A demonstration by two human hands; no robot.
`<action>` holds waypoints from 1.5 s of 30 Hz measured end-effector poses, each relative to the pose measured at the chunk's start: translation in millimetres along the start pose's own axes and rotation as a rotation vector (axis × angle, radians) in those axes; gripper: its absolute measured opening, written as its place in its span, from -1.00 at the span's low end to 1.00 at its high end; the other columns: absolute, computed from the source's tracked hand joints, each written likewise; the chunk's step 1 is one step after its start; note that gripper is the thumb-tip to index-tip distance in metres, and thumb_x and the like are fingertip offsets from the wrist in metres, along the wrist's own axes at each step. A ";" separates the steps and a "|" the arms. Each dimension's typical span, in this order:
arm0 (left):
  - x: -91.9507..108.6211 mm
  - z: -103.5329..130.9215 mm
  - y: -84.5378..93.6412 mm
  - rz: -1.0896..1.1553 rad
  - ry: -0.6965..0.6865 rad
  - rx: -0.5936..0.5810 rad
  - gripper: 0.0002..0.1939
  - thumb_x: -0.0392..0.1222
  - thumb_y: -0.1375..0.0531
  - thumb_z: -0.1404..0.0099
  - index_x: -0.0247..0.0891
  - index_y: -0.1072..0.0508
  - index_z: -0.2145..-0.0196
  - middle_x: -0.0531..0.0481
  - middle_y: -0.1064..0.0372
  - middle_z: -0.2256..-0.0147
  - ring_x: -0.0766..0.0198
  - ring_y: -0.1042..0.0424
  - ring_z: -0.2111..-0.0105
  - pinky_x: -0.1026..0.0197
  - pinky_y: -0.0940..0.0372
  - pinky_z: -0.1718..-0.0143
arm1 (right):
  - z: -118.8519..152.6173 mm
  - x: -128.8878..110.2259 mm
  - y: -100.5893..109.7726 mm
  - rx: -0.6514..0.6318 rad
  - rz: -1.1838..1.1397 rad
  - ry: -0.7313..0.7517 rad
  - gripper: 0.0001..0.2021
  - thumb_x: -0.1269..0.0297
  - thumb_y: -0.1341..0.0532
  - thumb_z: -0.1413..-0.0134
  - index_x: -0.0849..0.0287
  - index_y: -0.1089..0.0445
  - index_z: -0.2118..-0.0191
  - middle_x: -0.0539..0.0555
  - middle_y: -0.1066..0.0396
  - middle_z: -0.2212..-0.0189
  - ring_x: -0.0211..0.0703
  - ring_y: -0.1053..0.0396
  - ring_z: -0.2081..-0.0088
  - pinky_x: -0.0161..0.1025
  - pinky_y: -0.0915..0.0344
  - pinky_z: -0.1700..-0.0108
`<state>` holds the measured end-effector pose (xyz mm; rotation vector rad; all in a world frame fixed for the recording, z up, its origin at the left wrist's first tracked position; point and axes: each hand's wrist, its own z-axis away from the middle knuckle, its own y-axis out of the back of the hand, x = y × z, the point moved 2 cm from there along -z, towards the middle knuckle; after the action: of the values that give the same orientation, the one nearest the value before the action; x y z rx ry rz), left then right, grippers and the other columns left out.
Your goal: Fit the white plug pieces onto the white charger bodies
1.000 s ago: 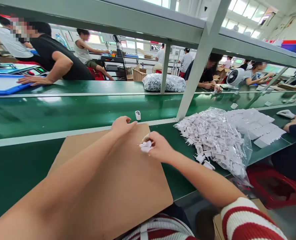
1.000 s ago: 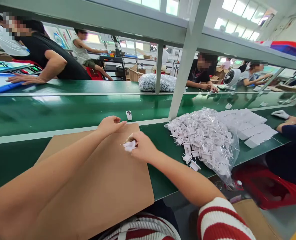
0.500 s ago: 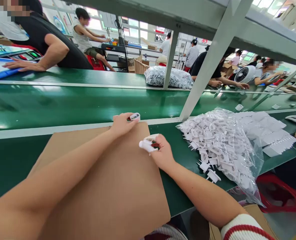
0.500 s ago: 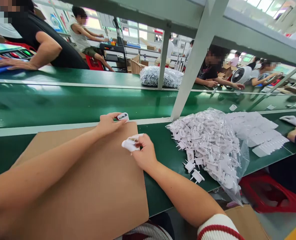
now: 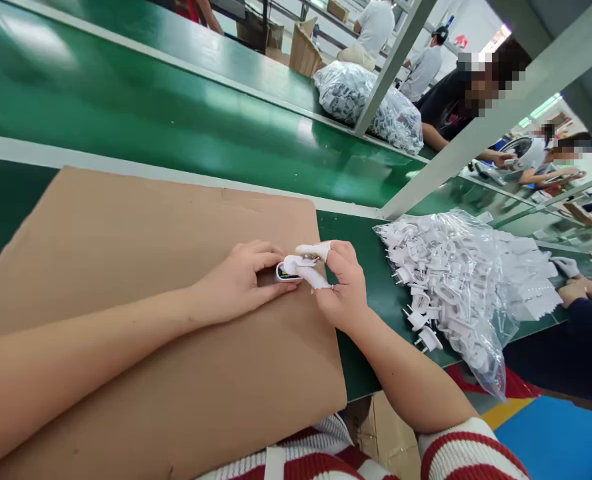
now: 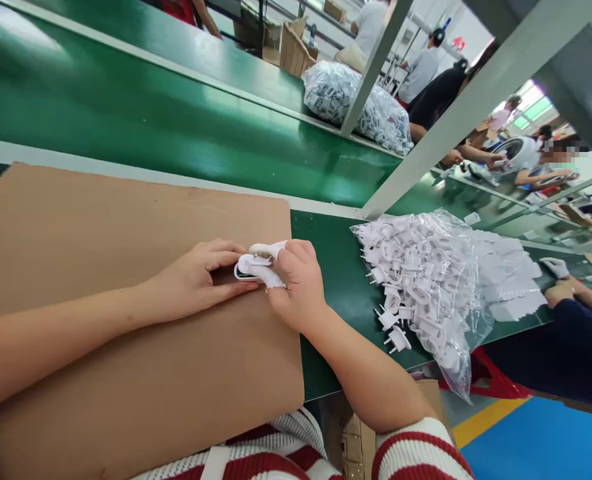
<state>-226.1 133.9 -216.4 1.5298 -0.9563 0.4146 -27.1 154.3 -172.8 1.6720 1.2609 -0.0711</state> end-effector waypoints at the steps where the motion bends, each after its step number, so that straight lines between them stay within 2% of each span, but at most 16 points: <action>1: -1.2 -0.6 -0.2 0.018 0.003 -0.009 -0.49 0.35 -0.12 -0.35 -0.04 -0.64 0.11 -0.05 -0.55 0.08 -0.04 -0.47 0.00 -0.07 -0.32 -0.16 | 0.0 -1.4 -0.3 -0.021 0.042 0.034 -0.78 0.38 -0.20 -0.26 0.04 -0.51 0.04 0.09 -0.52 0.19 -0.01 -0.43 0.05 -0.01 -0.36 -0.09; 4: -1.4 -0.7 -0.4 0.052 0.027 -0.024 -0.48 0.35 -0.11 -0.33 -0.03 -0.66 0.10 -0.04 -0.54 0.07 -0.05 -0.45 -0.01 -0.08 -0.29 -0.20 | -1.5 -3.1 -2.0 -0.063 0.129 0.097 -0.78 0.39 -0.20 -0.26 0.01 -0.49 0.04 0.08 -0.52 0.22 0.01 -0.44 0.02 0.01 -0.36 -0.10; 9: -0.3 -0.6 -0.1 0.083 0.047 -0.022 -0.49 0.34 -0.12 -0.30 -0.02 -0.66 0.11 -0.03 -0.54 0.11 -0.05 -0.46 -0.01 -0.09 -0.26 -0.20 | -5.4 -5.9 -4.7 -0.099 0.171 0.181 -0.87 0.41 -0.18 -0.28 0.06 -0.46 0.17 0.10 -0.50 0.27 0.01 -0.43 0.08 0.00 -0.37 0.00; 11: -0.1 -0.6 0.2 0.090 0.039 -0.018 -0.52 0.32 -0.13 -0.31 0.00 -0.66 0.12 0.00 -0.54 0.11 -0.04 -0.46 -0.01 -0.08 -0.24 -0.21 | -6.2 -6.2 -5.1 -0.090 0.178 0.199 -0.86 0.42 -0.18 -0.29 0.07 -0.46 0.15 0.10 -0.50 0.27 0.00 -0.44 0.07 -0.01 -0.38 0.00; 16: 3.2 0.5 2.7 0.107 -0.018 -0.006 -0.62 0.21 -0.16 -0.37 -0.04 -0.66 0.15 -0.01 -0.54 0.10 -0.01 -0.46 0.02 -0.11 -0.20 -0.18 | -5.4 -2.9 -7.1 -0.053 0.164 0.169 -0.79 0.45 -0.20 -0.25 0.05 -0.47 0.08 0.08 -0.53 0.24 0.00 -0.45 0.03 -0.03 -0.38 -0.05; 22: 5.8 2.3 4.7 0.142 -0.058 0.006 -0.70 0.11 -0.23 -0.37 -0.08 -0.64 0.15 -0.02 -0.53 0.11 0.02 -0.46 0.05 -0.09 -0.18 -0.12 | -10.6 -3.6 -4.9 -0.093 0.201 0.167 -0.88 0.44 -0.21 -0.19 0.07 -0.44 0.28 0.06 -0.43 0.37 -0.03 -0.39 0.20 -0.07 -0.35 0.08; 26: 3.7 2.2 4.3 0.128 -0.053 0.034 -0.67 0.15 -0.23 -0.37 -0.11 -0.63 0.17 -0.02 -0.54 0.13 0.03 -0.47 0.07 -0.07 -0.19 -0.10 | -12.4 -0.7 -4.0 -0.121 0.211 0.184 -0.87 0.48 -0.22 -0.06 0.09 -0.35 0.39 -0.01 -0.32 0.44 -0.08 -0.34 0.25 0.02 -0.25 -0.14; 28: 4.2 1.9 3.8 0.116 -0.051 0.049 -0.66 0.17 -0.23 -0.36 -0.12 -0.62 0.17 -0.02 -0.54 0.13 0.01 -0.47 0.06 -0.07 -0.19 -0.10 | -9.2 1.0 -5.4 -0.084 0.194 0.159 -0.89 0.46 -0.22 -0.06 0.09 -0.35 0.39 -0.01 -0.30 0.45 -0.10 -0.32 0.27 0.01 -0.25 -0.14; 30: 6.8 2.0 2.6 0.106 -0.046 0.052 -0.64 0.20 -0.25 -0.34 -0.12 -0.61 0.15 -0.03 -0.55 0.13 0.00 -0.47 0.06 -0.05 -0.21 -0.09 | -4.0 2.7 -9.1 -0.044 0.140 0.096 -0.92 0.42 -0.23 -0.12 0.09 -0.41 0.35 0.00 -0.30 0.43 -0.10 -0.30 0.27 -0.06 -0.30 -0.04; 33: 12.1 3.4 -0.3 0.120 -0.006 0.025 -0.59 0.23 -0.24 -0.35 -0.14 -0.59 0.13 -0.04 -0.56 0.17 0.04 -0.49 0.13 0.04 -0.30 0.03 | 3.4 7.9 -18.8 -0.011 -0.032 -0.068 -0.96 0.31 -0.27 -0.20 0.07 -0.49 0.24 0.04 -0.40 0.33 -0.08 -0.36 0.17 -0.10 -0.34 -0.02; 35: 12.2 2.3 -0.7 0.149 0.065 -0.010 -0.55 0.27 -0.22 -0.35 -0.17 -0.58 0.15 -0.03 -0.56 0.22 0.07 -0.50 0.22 0.11 -0.34 0.15 | 5.9 14.3 -25.8 0.046 -0.216 -0.209 -0.82 0.23 -0.33 -0.18 0.05 -0.49 0.10 0.05 -0.46 0.20 -0.08 -0.40 0.08 -0.11 -0.37 -0.08; 37: 6.9 -5.8 3.6 0.152 0.164 -0.011 -0.50 0.32 -0.23 -0.31 -0.18 -0.57 0.13 -0.02 -0.56 0.26 0.10 -0.49 0.30 0.16 -0.35 0.27 | 6.5 22.5 -32.2 0.102 -0.402 -0.366 -0.64 0.14 -0.36 -0.14 0.05 -0.44 -0.03 0.06 -0.45 0.10 -0.10 -0.43 0.07 -0.12 -0.42 -0.05; 40: -11.0 -38.0 22.4 0.051 0.285 0.114 -0.47 0.30 -0.28 -0.23 -0.17 -0.58 0.06 0.00 -0.58 0.25 0.10 -0.49 0.32 0.18 -0.34 0.29 | 6.5 32.5 -39.3 0.089 -0.530 -0.543 -0.52 0.06 -0.37 -0.10 0.08 -0.36 -0.10 0.08 -0.39 0.10 -0.14 -0.44 0.19 -0.17 -0.47 0.17; 42: -28.4 -69.1 40.7 -0.049 0.356 0.232 -0.52 0.21 -0.30 -0.22 -0.15 -0.59 0.05 0.01 -0.59 0.20 0.07 -0.51 0.24 0.18 -0.35 0.21 | 6.9 35.1 -40.9 0.054 -0.493 -0.537 -0.53 0.07 -0.37 -0.09 0.08 -0.36 -0.09 0.08 -0.37 0.10 -0.14 -0.42 0.20 -0.15 -0.47 0.17; 45: -58.2 -111.5 68.4 -0.166 0.492 0.402 -0.59 0.08 -0.29 -0.25 -0.18 -0.57 0.03 -0.03 -0.59 0.10 0.02 -0.52 0.10 0.16 -0.35 0.08 | 8.5 35.2 -40.5 0.008 -0.401 -0.424 -0.56 0.13 -0.37 -0.10 0.07 -0.37 -0.08 0.09 -0.36 0.05 -0.13 -0.40 0.15 -0.06 -0.45 0.00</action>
<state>-283.7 262.5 -191.2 1.7354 -0.3693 0.8536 -37.4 170.8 -223.6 1.2974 1.2424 -0.6387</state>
